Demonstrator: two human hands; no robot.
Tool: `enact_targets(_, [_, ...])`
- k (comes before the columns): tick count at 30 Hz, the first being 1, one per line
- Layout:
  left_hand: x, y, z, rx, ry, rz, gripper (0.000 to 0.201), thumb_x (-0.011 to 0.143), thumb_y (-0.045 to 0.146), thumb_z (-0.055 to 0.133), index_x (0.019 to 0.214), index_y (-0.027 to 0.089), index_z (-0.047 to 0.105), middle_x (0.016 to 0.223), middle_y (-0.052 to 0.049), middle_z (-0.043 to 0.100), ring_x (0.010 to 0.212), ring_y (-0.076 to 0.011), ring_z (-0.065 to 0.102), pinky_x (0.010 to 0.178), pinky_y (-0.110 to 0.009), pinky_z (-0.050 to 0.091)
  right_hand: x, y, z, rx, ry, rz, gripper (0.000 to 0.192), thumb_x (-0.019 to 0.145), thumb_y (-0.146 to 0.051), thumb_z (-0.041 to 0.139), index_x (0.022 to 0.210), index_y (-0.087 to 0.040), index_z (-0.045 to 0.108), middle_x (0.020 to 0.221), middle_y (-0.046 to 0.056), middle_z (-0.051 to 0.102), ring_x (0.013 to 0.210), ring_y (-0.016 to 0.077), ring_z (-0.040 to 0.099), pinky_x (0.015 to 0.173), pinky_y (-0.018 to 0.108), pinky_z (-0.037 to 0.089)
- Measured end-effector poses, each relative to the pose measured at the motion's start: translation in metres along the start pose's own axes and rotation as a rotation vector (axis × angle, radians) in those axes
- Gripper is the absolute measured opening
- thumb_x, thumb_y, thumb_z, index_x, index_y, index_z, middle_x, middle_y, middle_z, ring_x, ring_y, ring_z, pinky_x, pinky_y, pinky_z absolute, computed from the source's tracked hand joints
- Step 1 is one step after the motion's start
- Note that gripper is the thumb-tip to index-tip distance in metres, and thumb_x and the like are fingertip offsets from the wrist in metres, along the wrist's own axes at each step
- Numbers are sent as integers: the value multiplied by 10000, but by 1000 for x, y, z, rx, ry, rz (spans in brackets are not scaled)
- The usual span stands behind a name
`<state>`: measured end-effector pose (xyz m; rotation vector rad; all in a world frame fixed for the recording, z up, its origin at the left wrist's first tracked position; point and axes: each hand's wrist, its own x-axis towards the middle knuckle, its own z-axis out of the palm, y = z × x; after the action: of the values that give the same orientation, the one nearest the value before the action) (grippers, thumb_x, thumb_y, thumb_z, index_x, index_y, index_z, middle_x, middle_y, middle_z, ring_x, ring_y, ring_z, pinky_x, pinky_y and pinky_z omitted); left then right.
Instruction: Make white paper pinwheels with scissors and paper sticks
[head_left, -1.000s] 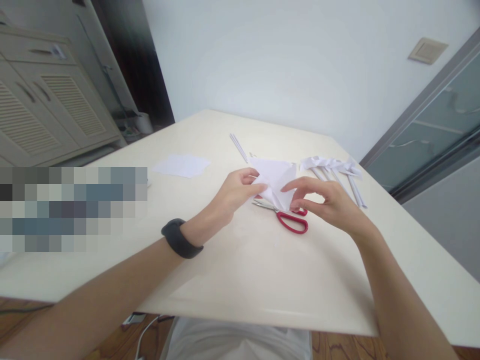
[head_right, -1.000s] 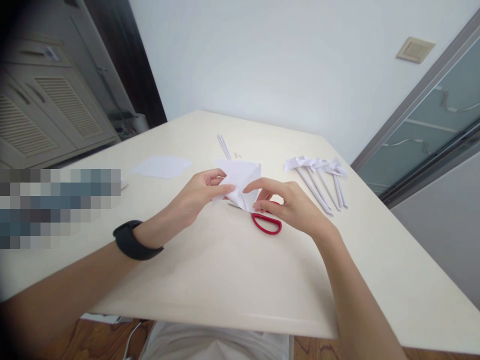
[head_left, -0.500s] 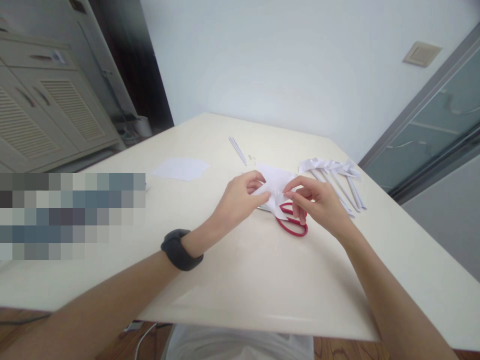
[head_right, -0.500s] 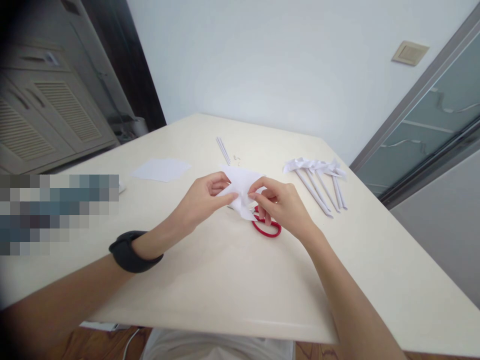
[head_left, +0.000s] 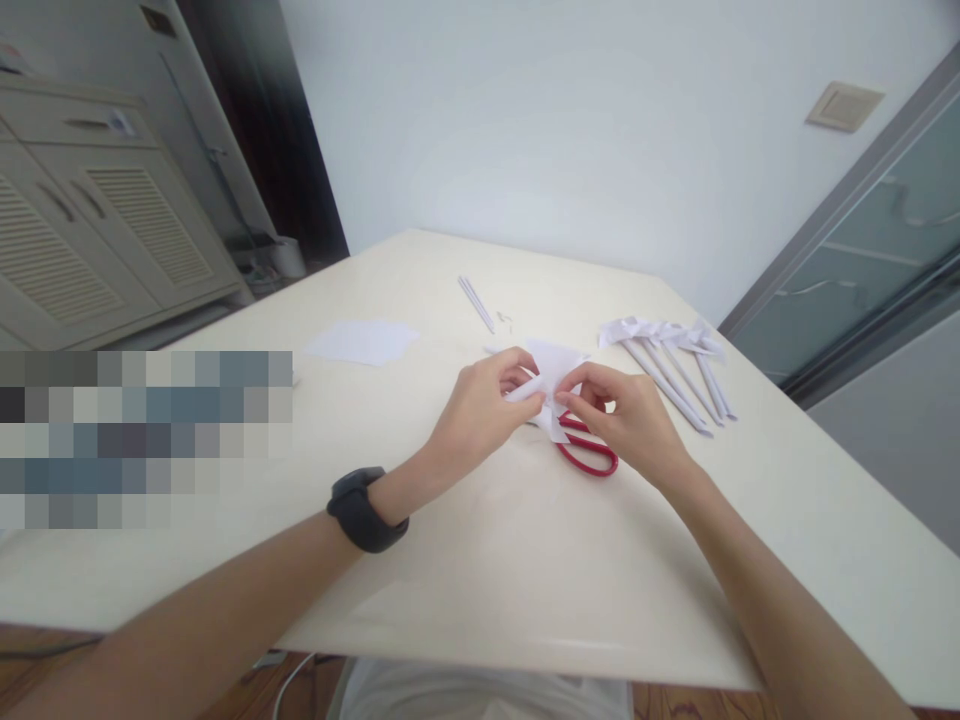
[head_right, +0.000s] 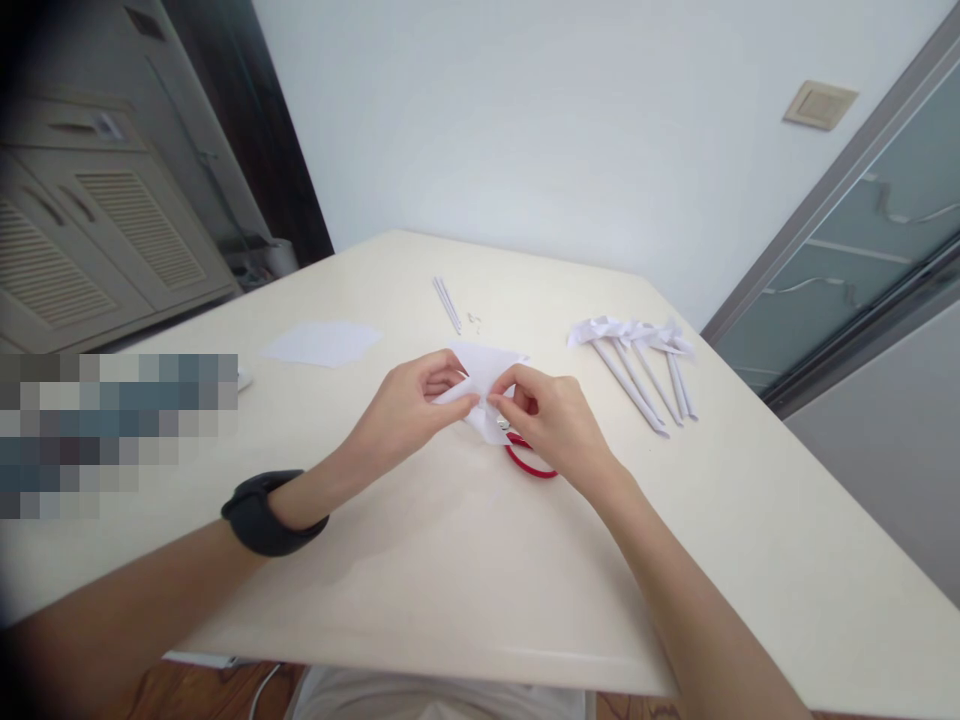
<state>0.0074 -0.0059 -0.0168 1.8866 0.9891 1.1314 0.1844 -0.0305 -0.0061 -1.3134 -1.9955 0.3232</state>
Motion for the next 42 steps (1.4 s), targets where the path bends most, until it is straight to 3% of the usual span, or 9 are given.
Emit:
enact_targets(7, [1,-2,-1,-47,-25,-10,157,736,178,543,885,177,589,832,-28,669,799,-183,642,720,-275,483,0,-3,-3,141,0,32,114,834,-294,565,786,-200,606,503,-67,438,466,90,397,506,226,354])
enact_targets(14, [1,-2,-1,-64,-43,-30,186,745,205,544,926,174,575,810,-21,647,813,-186,641,736,-279,486,0,1,1,74,-14,36,79,828,-267,580,784,-204,600,500,-73,448,482,82,389,534,223,350])
enact_targets(21, [1,0,0,-95,-48,-38,180,739,187,537,918,175,551,781,-9,635,810,-179,641,752,-275,486,0,-3,-1,190,2,41,80,830,-266,580,788,-199,593,502,-72,436,480,81,372,521,215,352])
enact_targets(42, [0,0,0,-100,-49,-70,161,754,214,547,913,188,534,763,2,621,829,-181,637,795,-285,478,0,-5,3,92,-43,137,71,822,-233,556,753,-214,556,495,-84,468,478,78,413,522,210,336])
